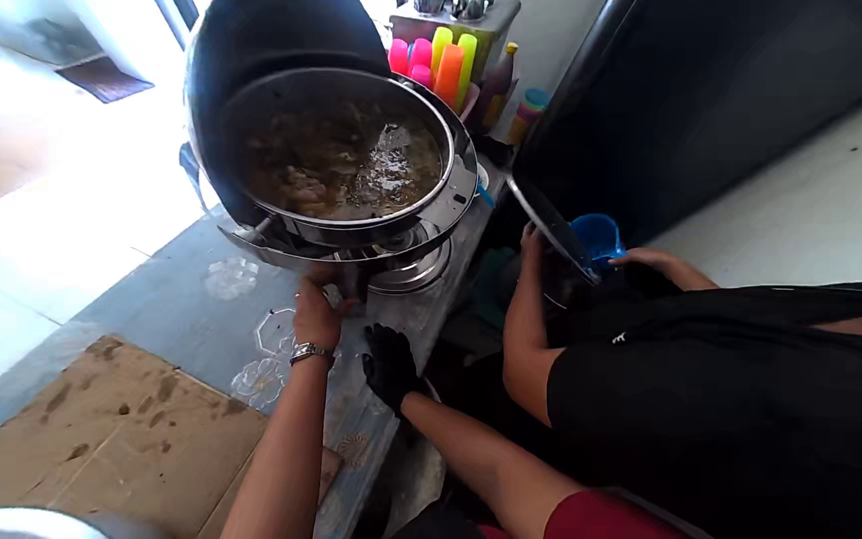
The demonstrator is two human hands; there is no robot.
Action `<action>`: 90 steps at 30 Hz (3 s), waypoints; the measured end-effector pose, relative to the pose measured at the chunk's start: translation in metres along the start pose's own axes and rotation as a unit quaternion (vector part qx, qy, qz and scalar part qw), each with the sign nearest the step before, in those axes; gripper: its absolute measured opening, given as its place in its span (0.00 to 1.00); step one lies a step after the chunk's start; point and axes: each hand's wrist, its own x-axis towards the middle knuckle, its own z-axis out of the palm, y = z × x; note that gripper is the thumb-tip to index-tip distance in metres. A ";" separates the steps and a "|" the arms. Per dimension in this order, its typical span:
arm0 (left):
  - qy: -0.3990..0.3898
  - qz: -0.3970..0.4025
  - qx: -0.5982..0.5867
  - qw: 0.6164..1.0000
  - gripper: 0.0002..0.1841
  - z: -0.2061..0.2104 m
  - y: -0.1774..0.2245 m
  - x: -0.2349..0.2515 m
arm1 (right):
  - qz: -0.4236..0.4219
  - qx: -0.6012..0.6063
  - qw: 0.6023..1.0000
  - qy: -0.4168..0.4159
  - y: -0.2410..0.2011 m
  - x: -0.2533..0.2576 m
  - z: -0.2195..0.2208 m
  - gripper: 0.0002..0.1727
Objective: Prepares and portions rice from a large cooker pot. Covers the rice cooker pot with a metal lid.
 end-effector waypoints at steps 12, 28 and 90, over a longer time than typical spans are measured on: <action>0.004 -0.027 0.010 1.000 0.50 -0.006 0.011 -0.001 | -0.100 0.066 0.961 0.248 0.039 0.071 0.099 0.33; -0.014 -0.023 0.013 1.000 0.45 -0.006 0.005 0.002 | -0.099 0.039 0.958 0.265 0.035 0.069 0.098 0.31; 0.374 -0.197 -0.039 0.905 0.39 -0.277 -0.298 -0.474 | -0.531 0.031 0.847 0.017 -0.309 -0.204 0.162 0.20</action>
